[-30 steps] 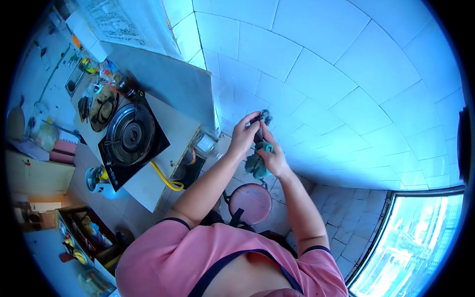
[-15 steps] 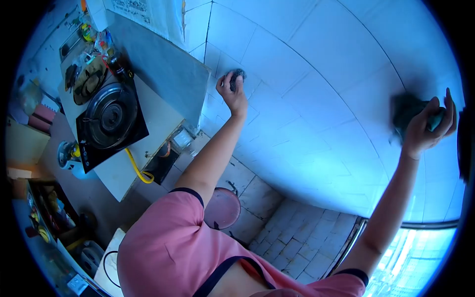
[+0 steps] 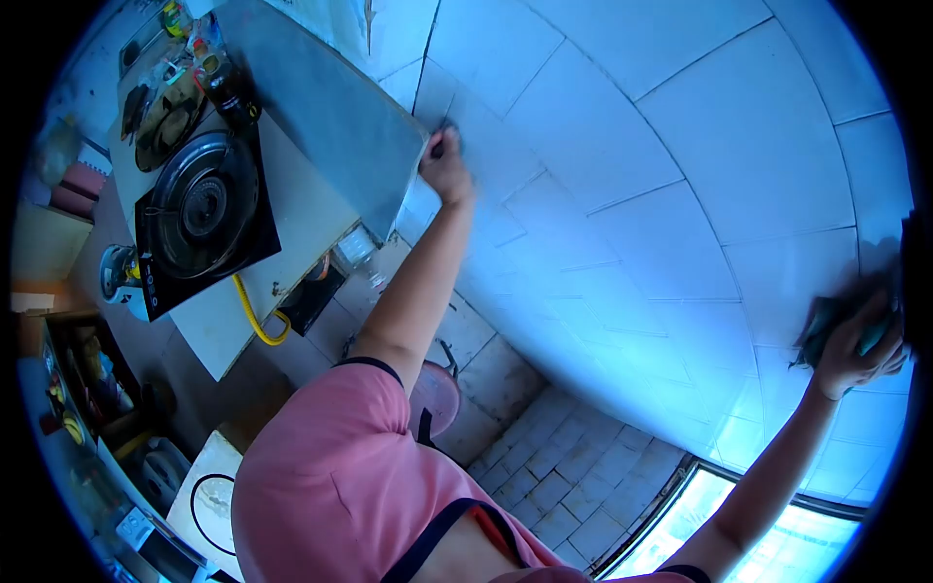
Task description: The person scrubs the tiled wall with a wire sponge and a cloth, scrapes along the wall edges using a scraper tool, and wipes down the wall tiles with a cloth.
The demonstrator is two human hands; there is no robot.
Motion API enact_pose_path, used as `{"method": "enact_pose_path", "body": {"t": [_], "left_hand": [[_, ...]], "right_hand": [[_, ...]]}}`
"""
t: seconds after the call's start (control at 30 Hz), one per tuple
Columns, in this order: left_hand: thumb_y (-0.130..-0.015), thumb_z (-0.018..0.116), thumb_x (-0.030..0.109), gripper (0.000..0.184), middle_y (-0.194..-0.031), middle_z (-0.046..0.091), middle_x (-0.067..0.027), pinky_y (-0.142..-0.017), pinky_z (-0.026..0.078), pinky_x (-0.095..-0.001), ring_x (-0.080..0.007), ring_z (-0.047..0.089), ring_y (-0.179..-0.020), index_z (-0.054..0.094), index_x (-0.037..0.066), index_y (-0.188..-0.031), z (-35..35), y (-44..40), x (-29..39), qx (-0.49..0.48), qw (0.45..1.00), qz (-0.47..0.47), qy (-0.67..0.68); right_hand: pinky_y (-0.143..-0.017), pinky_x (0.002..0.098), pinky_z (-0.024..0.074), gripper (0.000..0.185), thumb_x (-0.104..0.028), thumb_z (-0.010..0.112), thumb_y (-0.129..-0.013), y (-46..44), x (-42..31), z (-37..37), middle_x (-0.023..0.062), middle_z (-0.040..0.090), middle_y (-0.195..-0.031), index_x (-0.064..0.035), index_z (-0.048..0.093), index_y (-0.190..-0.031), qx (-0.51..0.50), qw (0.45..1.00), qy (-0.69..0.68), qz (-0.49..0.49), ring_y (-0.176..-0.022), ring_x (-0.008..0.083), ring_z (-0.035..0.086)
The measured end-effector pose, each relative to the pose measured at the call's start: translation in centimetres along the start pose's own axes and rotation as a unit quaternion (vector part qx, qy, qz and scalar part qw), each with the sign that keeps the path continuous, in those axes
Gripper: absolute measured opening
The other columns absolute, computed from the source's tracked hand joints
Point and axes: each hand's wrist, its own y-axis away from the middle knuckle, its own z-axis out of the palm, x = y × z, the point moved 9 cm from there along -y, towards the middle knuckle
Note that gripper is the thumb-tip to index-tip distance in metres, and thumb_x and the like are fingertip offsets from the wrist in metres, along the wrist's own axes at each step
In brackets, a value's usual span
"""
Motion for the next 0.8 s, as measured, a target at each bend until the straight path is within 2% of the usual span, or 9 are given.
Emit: {"method": "enact_pose_path", "body": {"t": [0.03,0.1,0.17,0.3,0.5,0.57,0.63,0.67,0.8], "left_hand": [[-0.083,0.069,0.013,0.015,-0.09,0.058,-0.0039,-0.072,0.044,-0.0263,-0.0126,0.052,-0.08,0.06,0.002,-0.086,-0.8,-0.9,-3.2,0.02,0.997,-0.08,0.006],[-0.083,0.069,0.014,0.017,-0.095,0.057,-0.0052,-0.072,0.044,-0.0274,-0.0129,0.052,-0.082,0.059,0.001,-0.089,-0.7,-1.8,-5.6,-0.001,0.997,-0.083,0.004],[-0.084,0.068,0.017,0.021,-0.095,0.056,-0.0055,-0.074,0.044,-0.0281,-0.0125,0.05,-0.084,0.058,0.001,-0.092,0.6,-1.7,-3.3,0.041,0.979,-0.117,0.162],[-0.087,0.065,0.024,0.027,-0.094,0.056,-0.0056,-0.079,0.042,-0.0275,-0.0145,0.05,-0.086,0.055,0.0,-0.097,3.9,-3.6,5.8,0.053,0.988,-0.078,0.124],[-0.086,0.065,0.021,0.026,-0.096,0.056,-0.0065,-0.081,0.044,-0.0289,-0.0164,0.051,-0.09,0.055,0.0,-0.099,-1.6,-4.2,-9.9,0.131,0.943,-0.205,0.228],[-0.086,0.064,0.021,0.027,-0.098,0.056,-0.0069,-0.081,0.045,-0.0303,-0.0169,0.052,-0.091,0.055,0.0,-0.1,-0.4,-4.5,-9.4,0.139,0.941,-0.212,0.223],[-0.087,0.064,0.021,0.026,-0.099,0.056,-0.0075,-0.08,0.046,-0.0334,-0.0177,0.052,-0.091,0.056,0.0,-0.1,2.8,-3.5,2.7,0.052,0.979,-0.107,0.162],[-0.087,0.064,0.02,0.025,-0.1,0.056,-0.0079,-0.079,0.047,-0.0349,-0.0177,0.053,-0.091,0.056,0.0,-0.1,3.5,-4.0,4.6,0.06,0.986,-0.087,0.131],[-0.088,0.062,0.017,0.021,-0.096,0.057,-0.0078,-0.076,0.049,-0.034,-0.0171,0.054,-0.086,0.056,0.0,-0.099,1.6,-4.0,-1.5,0.113,0.953,-0.177,0.219]], "right_hand": [[-0.066,0.0245,0.0524,0.026,-0.018,0.072,-0.08,-0.9,-0.6,-0.2,0.0076,0.068,-0.085,-0.0017,0.063,-0.099,-0.001,1.0,-0.002,-0.013,-0.075,0.018,0.066],[-0.067,0.0255,0.0525,0.028,-0.018,0.072,-0.081,-1.2,-1.2,-0.5,0.0077,0.067,-0.087,-0.0017,0.063,-0.101,-0.02,0.999,0.017,0.038,-0.078,0.0187,0.065],[-0.068,0.0267,0.0526,0.03,-0.018,0.073,-0.08,-0.2,-1.0,-0.5,0.0083,0.067,-0.09,-0.0016,0.063,-0.103,-0.045,0.995,0.035,0.077,-0.081,0.0198,0.064],[-0.072,0.0282,0.0528,0.03,-0.017,0.071,-0.082,-0.7,-1.5,-0.8,0.0092,0.066,-0.095,-0.0019,0.062,-0.106,-0.033,0.997,-0.008,0.066,-0.086,0.0211,0.063],[-0.078,0.0304,0.0531,0.029,-0.015,0.068,-0.084,-1.7,-2.2,-0.9,0.0106,0.065,-0.102,-0.0023,0.062,-0.109,-0.028,0.996,-0.055,0.069,-0.092,0.0232,0.062],[-0.08,0.0311,0.0532,0.029,-0.014,0.067,-0.085,-2.0,-2.6,-1.3,0.011,0.065,-0.104,-0.0024,0.061,-0.11,-0.019,0.994,-0.067,0.081,-0.094,0.0238,0.062],[-0.081,0.0318,0.0531,0.028,-0.014,0.066,-0.085,-2.2,-2.4,-1.3,0.0112,0.065,-0.104,-0.0028,0.061,-0.11,-0.03,0.992,-0.088,0.079,-0.094,0.0241,0.062],[-0.082,0.0327,0.0531,0.028,-0.013,0.064,-0.086,-2.4,-2.6,-1.2,0.0116,0.064,-0.105,-0.0026,0.06,-0.112,-0.039,0.992,-0.107,0.051,-0.096,0.0246,0.062],[-0.085,0.0397,0.0529,0.031,-0.006,0.058,-0.086,-2.9,-5.2,-0.6,0.0144,0.062,-0.11,-0.0018,0.055,-0.117,-0.092,0.978,-0.188,-0.023,-0.097,0.0293,0.061]]}}
